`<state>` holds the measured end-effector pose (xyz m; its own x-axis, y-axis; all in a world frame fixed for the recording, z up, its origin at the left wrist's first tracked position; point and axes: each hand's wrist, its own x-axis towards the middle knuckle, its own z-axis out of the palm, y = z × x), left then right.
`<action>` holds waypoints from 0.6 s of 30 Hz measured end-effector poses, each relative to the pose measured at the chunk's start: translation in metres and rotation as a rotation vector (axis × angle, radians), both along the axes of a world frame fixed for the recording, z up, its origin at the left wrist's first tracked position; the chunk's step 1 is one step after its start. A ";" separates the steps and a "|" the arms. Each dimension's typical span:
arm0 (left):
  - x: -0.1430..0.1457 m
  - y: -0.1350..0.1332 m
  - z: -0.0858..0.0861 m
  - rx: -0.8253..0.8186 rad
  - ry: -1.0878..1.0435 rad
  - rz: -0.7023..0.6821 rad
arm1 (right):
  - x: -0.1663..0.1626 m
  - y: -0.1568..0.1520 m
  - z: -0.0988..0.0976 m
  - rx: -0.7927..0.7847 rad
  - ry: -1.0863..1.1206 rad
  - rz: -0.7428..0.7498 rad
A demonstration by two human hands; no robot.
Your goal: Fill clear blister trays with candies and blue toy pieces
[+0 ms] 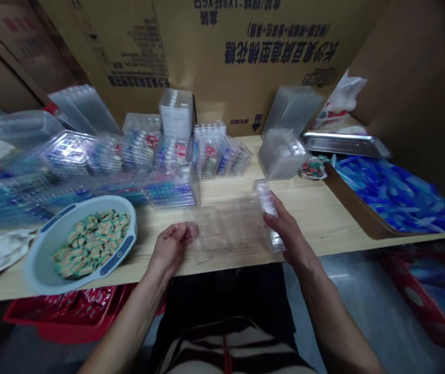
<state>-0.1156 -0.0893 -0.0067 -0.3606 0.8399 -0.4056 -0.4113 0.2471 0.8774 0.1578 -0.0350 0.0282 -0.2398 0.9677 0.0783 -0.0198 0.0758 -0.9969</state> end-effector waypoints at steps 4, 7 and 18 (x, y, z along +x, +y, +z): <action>0.005 -0.013 -0.013 0.068 0.544 0.189 | -0.006 -0.014 -0.001 0.074 -0.213 -0.013; 0.029 -0.024 0.008 0.208 0.675 0.168 | -0.018 -0.030 0.003 0.196 -0.345 -0.009; 0.111 -0.005 0.049 0.222 -0.588 -0.192 | -0.032 -0.041 0.013 0.243 -0.290 0.095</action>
<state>-0.0041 -0.0947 0.0424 0.0327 0.9536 -0.2992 -0.8042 0.2028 0.5587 0.1261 -0.0760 0.0416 -0.3732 0.9016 0.2188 0.2417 0.3222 -0.9153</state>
